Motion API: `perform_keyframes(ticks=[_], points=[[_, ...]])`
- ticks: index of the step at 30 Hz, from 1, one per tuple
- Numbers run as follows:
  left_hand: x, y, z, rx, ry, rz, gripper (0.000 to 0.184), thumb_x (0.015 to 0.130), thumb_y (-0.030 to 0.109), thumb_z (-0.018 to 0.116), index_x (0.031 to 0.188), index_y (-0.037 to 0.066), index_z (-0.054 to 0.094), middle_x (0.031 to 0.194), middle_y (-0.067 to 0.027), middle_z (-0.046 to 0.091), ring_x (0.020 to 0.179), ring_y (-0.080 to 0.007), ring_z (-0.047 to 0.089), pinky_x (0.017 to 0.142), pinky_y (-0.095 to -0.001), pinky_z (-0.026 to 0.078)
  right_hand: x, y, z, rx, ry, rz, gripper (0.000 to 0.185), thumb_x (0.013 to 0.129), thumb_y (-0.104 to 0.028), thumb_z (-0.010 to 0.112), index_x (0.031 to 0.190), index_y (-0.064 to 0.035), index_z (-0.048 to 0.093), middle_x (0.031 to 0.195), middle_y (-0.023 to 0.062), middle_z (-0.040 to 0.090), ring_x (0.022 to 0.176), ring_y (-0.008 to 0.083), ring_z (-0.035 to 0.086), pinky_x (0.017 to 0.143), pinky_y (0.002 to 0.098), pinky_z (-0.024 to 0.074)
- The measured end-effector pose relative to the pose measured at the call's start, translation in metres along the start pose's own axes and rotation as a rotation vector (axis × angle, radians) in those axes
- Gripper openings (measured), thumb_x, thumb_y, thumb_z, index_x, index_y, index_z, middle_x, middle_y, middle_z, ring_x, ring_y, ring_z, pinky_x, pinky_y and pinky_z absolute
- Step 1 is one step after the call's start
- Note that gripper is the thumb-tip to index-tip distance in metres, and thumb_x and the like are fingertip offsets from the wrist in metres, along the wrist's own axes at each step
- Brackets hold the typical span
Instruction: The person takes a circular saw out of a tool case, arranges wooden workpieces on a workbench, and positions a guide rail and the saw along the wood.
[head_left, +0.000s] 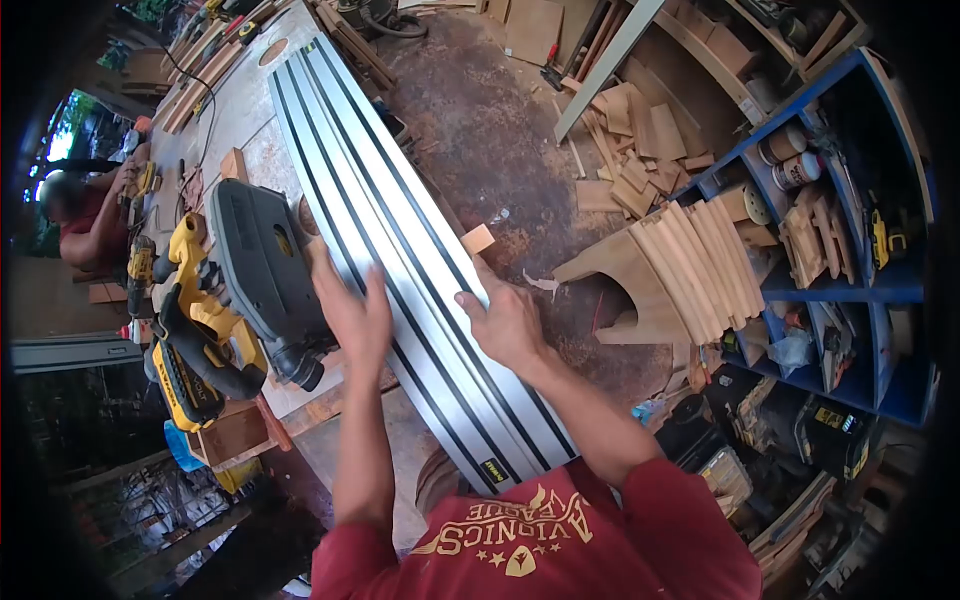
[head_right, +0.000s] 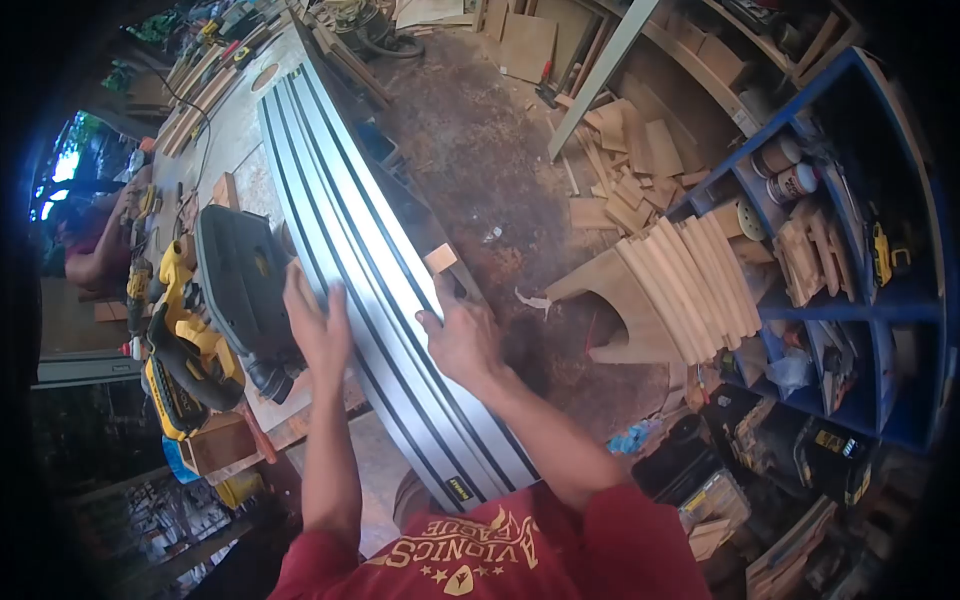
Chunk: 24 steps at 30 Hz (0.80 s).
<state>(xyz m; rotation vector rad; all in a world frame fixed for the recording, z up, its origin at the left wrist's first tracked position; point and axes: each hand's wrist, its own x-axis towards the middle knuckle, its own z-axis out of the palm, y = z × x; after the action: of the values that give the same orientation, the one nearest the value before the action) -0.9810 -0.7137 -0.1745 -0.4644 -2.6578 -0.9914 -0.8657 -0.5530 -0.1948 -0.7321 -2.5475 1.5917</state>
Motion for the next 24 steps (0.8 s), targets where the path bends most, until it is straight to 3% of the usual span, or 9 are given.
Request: perform_keyframes(ticks=[4, 5, 6, 8, 12, 15, 21, 24], points=[[0.080, -0.047, 0.046, 0.101, 0.018, -0.174, 0.073, 0.092, 0.031, 0.068, 0.144, -0.012, 0.042, 0.139, -0.0334, 0.053, 0.129, -0.0462, 0.053, 0.112, -0.0483, 0.038, -0.002, 0.006, 0.005, 0.035, 0.009, 0.000, 0.058, 0.095, -0.019, 0.067, 0.144, 0.0045, 0.049, 0.116, 0.0356, 0.065, 0.108, 0.0502, 0.065, 0.094, 0.0504, 0.0514], [0.084, -0.049, 0.055, 0.335, -0.045, -0.244, 0.074, 0.092, 0.037, 0.068, 0.144, -0.010, 0.044, 0.138, -0.0339, 0.054, 0.129, -0.0478, 0.051, 0.112, -0.0508, 0.037, -0.002, 0.000, 0.002, 0.006, -0.008, 0.021, 0.058, 0.096, -0.019, 0.066, 0.144, 0.0059, 0.049, 0.118, 0.0354, 0.064, 0.108, 0.0498, 0.065, 0.095, 0.0503, 0.0511], [0.084, -0.050, 0.059, 0.355, -0.031, -0.260, 0.074, 0.092, 0.038, 0.068, 0.144, -0.010, 0.045, 0.138, -0.0339, 0.054, 0.130, -0.0481, 0.050, 0.113, -0.0513, 0.036, -0.002, 0.006, 0.006, 0.004, 0.018, -0.030, 0.057, 0.096, -0.019, 0.066, 0.143, 0.0080, 0.049, 0.121, 0.0353, 0.063, 0.109, 0.0498, 0.065, 0.095, 0.0502, 0.0508], [0.083, -0.052, 0.064, 0.404, -0.014, -0.284, 0.072, 0.092, 0.039, 0.067, 0.143, -0.008, 0.046, 0.138, -0.0337, 0.054, 0.131, -0.0487, 0.048, 0.113, -0.0525, 0.035, 0.001, 0.023, 0.017, -0.037, 0.075, -0.141, 0.059, 0.097, -0.021, 0.063, 0.145, 0.0070, 0.046, 0.099, 0.0308, 0.069, 0.091, 0.0468, 0.068, 0.079, 0.0534, 0.0530], [0.103, -0.048, 0.070, 0.459, -0.047, -0.379, 0.077, 0.093, 0.039, 0.064, 0.146, -0.011, 0.038, 0.134, -0.0363, 0.054, 0.129, -0.0532, 0.046, 0.110, -0.0607, 0.033, 0.009, 0.025, 0.009, -0.010, 0.007, -0.182, 0.058, 0.097, -0.021, 0.063, 0.144, 0.0087, 0.046, 0.092, 0.0292, 0.067, 0.084, 0.0455, 0.068, 0.075, 0.0527, 0.0537], [0.110, -0.054, 0.074, 0.474, -0.043, -0.398, 0.076, 0.095, 0.038, 0.061, 0.147, -0.011, 0.035, 0.134, -0.0374, 0.053, 0.129, -0.0534, 0.046, 0.111, -0.0597, 0.033, 0.011, 0.019, 0.008, -0.055, -0.035, -0.148, 0.059, 0.098, -0.021, 0.063, 0.144, 0.0102, 0.045, 0.092, 0.0285, 0.067, 0.083, 0.0452, 0.068, 0.074, 0.0523, 0.0545], [0.093, -0.060, 0.071, 0.476, 0.002, -0.212, 0.071, 0.098, 0.038, 0.057, 0.147, -0.010, 0.037, 0.132, -0.0376, 0.055, 0.129, -0.0525, 0.049, 0.110, -0.0554, 0.036, 0.008, 0.012, 0.003, -0.016, -0.042, -0.121, 0.061, 0.098, -0.021, 0.063, 0.146, 0.0120, 0.042, 0.100, 0.0325, 0.067, 0.089, 0.0479, 0.067, 0.080, 0.0523, 0.0527], [0.095, -0.050, 0.070, 0.468, -0.019, -0.286, 0.073, 0.097, 0.037, 0.058, 0.148, -0.010, 0.037, 0.132, -0.0379, 0.056, 0.128, -0.0518, 0.050, 0.111, -0.0541, 0.036, 0.009, 0.010, 0.000, -0.050, -0.140, -0.049, 0.063, 0.099, -0.020, 0.063, 0.148, 0.0120, 0.039, 0.106, 0.0340, 0.065, 0.091, 0.0484, 0.067, 0.082, 0.0522, 0.0530]])
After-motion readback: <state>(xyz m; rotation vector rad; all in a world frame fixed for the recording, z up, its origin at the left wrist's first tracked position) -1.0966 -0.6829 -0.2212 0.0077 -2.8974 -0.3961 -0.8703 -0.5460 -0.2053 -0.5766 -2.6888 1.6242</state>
